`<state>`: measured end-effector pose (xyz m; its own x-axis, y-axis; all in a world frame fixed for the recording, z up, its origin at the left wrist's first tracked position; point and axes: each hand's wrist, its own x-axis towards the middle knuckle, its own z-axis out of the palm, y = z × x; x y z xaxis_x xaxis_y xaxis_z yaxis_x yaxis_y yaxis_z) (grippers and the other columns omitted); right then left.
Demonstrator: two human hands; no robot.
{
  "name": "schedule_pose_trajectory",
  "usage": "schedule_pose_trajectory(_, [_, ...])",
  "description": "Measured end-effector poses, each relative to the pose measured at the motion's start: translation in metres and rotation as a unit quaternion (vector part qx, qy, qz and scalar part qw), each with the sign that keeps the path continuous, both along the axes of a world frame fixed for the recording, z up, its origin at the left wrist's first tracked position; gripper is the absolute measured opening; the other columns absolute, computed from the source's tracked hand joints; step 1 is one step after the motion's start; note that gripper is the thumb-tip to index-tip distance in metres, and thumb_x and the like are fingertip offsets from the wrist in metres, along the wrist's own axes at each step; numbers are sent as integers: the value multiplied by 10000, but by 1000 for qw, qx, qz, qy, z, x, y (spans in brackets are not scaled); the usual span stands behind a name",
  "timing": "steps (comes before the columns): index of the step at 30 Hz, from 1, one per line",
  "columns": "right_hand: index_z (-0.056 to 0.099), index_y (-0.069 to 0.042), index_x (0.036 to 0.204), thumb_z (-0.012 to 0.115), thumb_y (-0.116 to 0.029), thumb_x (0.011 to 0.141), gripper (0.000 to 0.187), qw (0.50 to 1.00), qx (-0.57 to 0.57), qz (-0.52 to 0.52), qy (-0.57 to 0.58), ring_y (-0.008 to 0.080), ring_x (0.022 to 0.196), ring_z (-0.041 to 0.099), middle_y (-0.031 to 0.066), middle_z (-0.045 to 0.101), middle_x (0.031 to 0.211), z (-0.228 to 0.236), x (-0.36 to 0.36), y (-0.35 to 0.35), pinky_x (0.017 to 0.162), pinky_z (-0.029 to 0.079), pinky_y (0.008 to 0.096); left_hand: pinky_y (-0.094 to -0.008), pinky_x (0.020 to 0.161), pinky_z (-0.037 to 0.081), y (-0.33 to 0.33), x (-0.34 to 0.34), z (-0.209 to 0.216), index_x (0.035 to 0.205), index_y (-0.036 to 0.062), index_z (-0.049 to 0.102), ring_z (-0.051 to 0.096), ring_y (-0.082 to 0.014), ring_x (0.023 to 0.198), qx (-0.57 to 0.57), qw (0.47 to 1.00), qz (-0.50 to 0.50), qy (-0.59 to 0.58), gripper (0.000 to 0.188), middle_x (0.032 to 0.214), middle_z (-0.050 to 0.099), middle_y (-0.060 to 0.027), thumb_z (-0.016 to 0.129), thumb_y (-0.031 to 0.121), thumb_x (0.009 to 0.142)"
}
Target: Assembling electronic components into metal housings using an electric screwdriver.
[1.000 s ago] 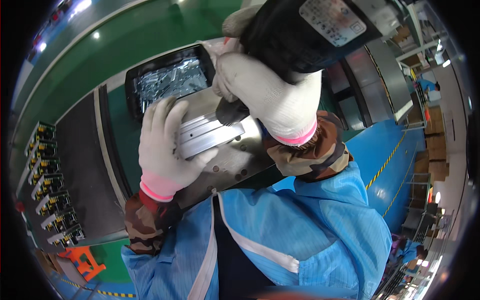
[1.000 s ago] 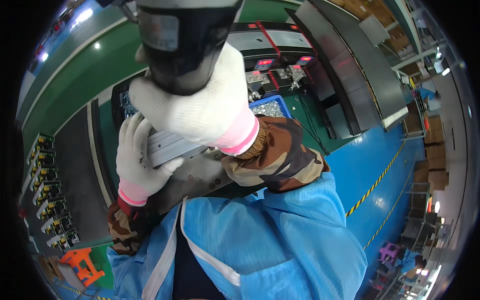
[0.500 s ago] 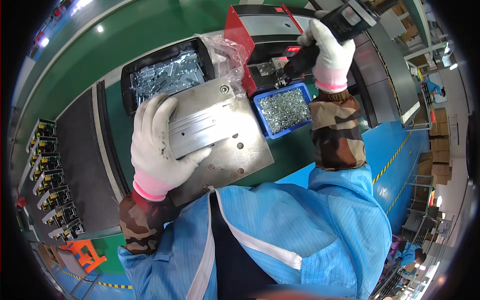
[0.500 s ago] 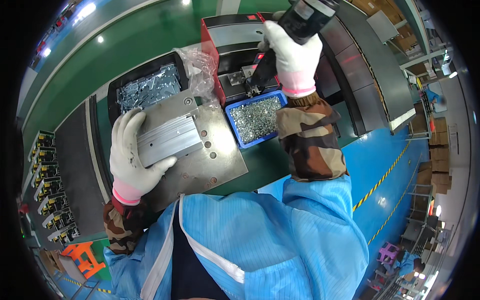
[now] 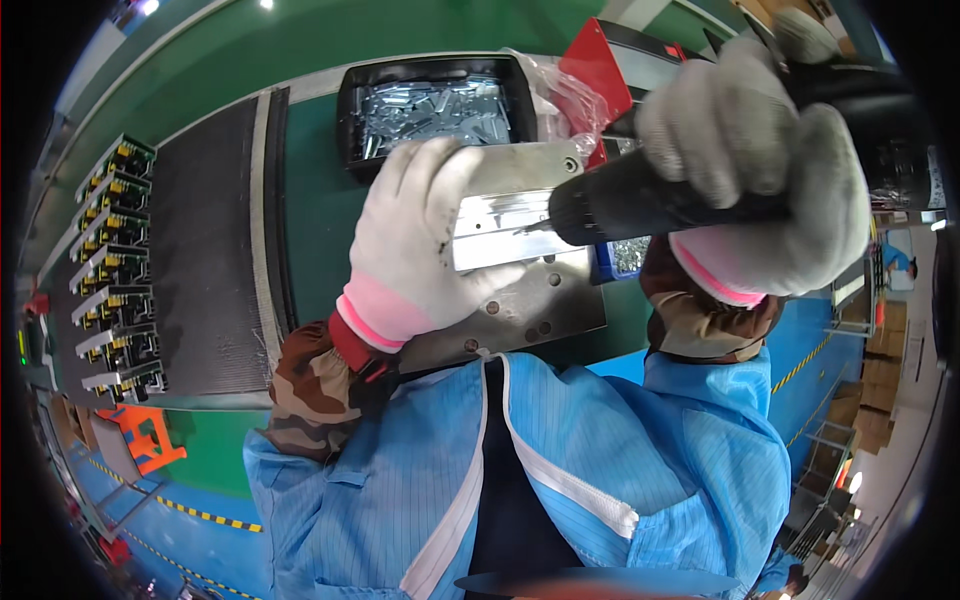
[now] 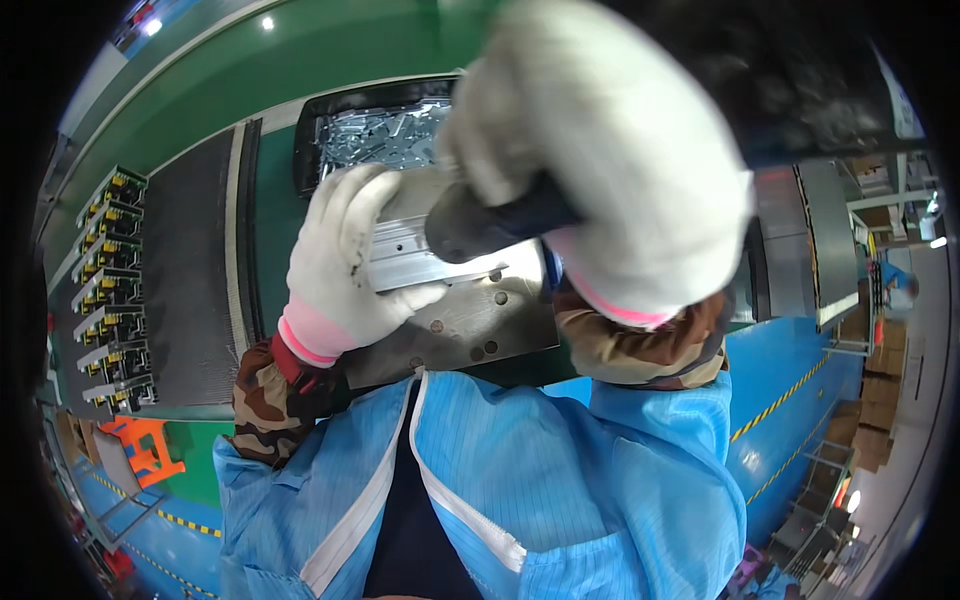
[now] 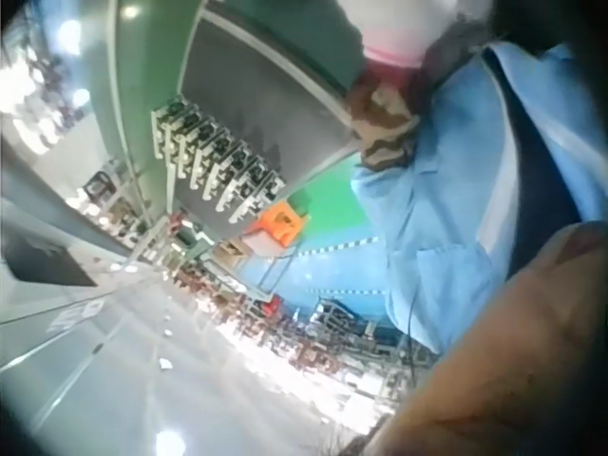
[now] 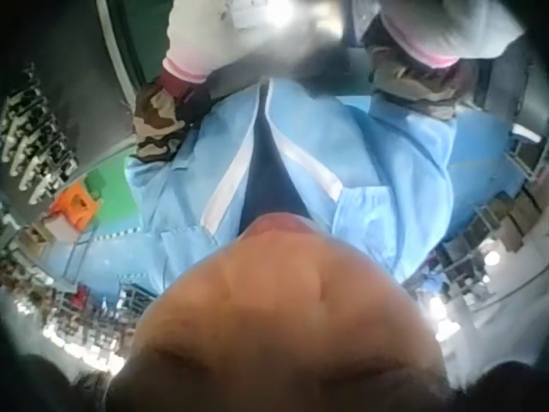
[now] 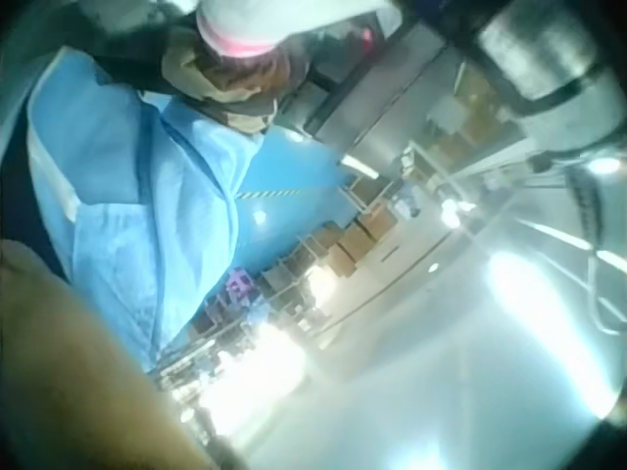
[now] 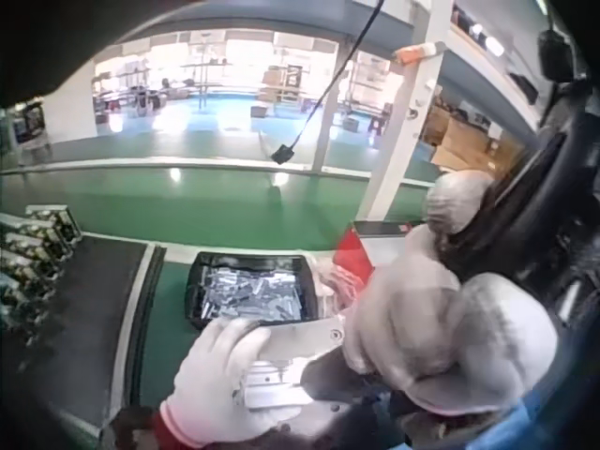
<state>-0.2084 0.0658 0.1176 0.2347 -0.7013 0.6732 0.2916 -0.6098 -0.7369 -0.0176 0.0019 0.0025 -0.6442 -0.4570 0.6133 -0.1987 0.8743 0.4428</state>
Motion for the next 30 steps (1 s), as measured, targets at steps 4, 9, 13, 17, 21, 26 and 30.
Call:
schedule_pose_trajectory(4, [442, -44, 1160, 337, -184, 933, 287, 999, 51, 8, -10, 115, 574, 428, -51, 380, 653, -16, 14, -24, 614, 394, 297, -431, 917, 435, 5, 4, -2, 1207, 2, 449, 483, -397, 1098, -7, 998, 52, -22, 915, 1188, 488, -207, 838, 344, 452])
schedule_pose_trajectory(9, [467, 8, 902, 339, -116, 926, 180, 999, 41, 0, 20, 142, 565, 417, 4, 368, 657, -28, 13, -33, 594, 394, 301, -428, 938, 423, 5, 6, 2, 1181, -46, 468, 460, -403, 1132, 31, 999, 45, 2, 907, 1199, 467, -243, 844, 352, 458])
schedule_pose_trajectory(13, [476, 26, 935, 358, -127, 931, 193, 996, -35, -47, 66, 145, 576, 429, 6, 373, 658, -43, 0, -38, 594, 398, 294, -416, 931, 425, 4, 7, 6, 1160, -73, 481, 463, -400, 1129, 61, 998, 34, 0, 877, 1198, 473, -232, 832, 361, 483])
schedule_pose_trajectory(17, [454, 4, 1123, 372, -172, 950, 260, 994, 52, 93, 15, 127, 586, 441, -18, 413, 670, -36, 7, -50, 592, 400, 281, -406, 899, 437, 2, 4, -1, 1171, -65, 485, 484, -377, 1090, 73, 996, 25, 43, 862, 1179, 485, -210, 815, 370, 505])
schedule_pose_trajectory(21, [380, -78, 1290, 425, -229, 953, 372, 988, 94, 74, 97, 104, 586, 455, -46, 435, 670, 3, 30, -42, 592, 412, 266, -404, 866, 443, -1, 4, 2, 1182, -42, 486, 500, -354, 1041, 120, 992, 8, 33, 839, 1149, 498, -187, 806, 361, 520])
schedule_pose_trajectory(26, [370, -84, 1305, 477, -247, 935, 418, 978, 70, 145, 135, 92, 569, 469, -49, 450, 660, -3, 21, -55, 571, 423, 256, -395, 843, 448, -3, 4, 2, 1179, -20, 496, 510, -337, 1009, 64, 998, 7, 11, 798, 1136, 505, -162, 787, 365, 544])
schedule_pose_trajectory(30, [363, -89, 1316, 519, -261, 920, 460, 970, 70, 178, 152, 83, 555, 480, -51, 462, 652, -7, 23, -61, 554, 432, 248, -411, 852, 443, -1, 3, -6, 1186, -8, 499, 500, -349, 1028, 77, 996, 12, 34, 806, 1158, 498, -161, 788, 376, 539])
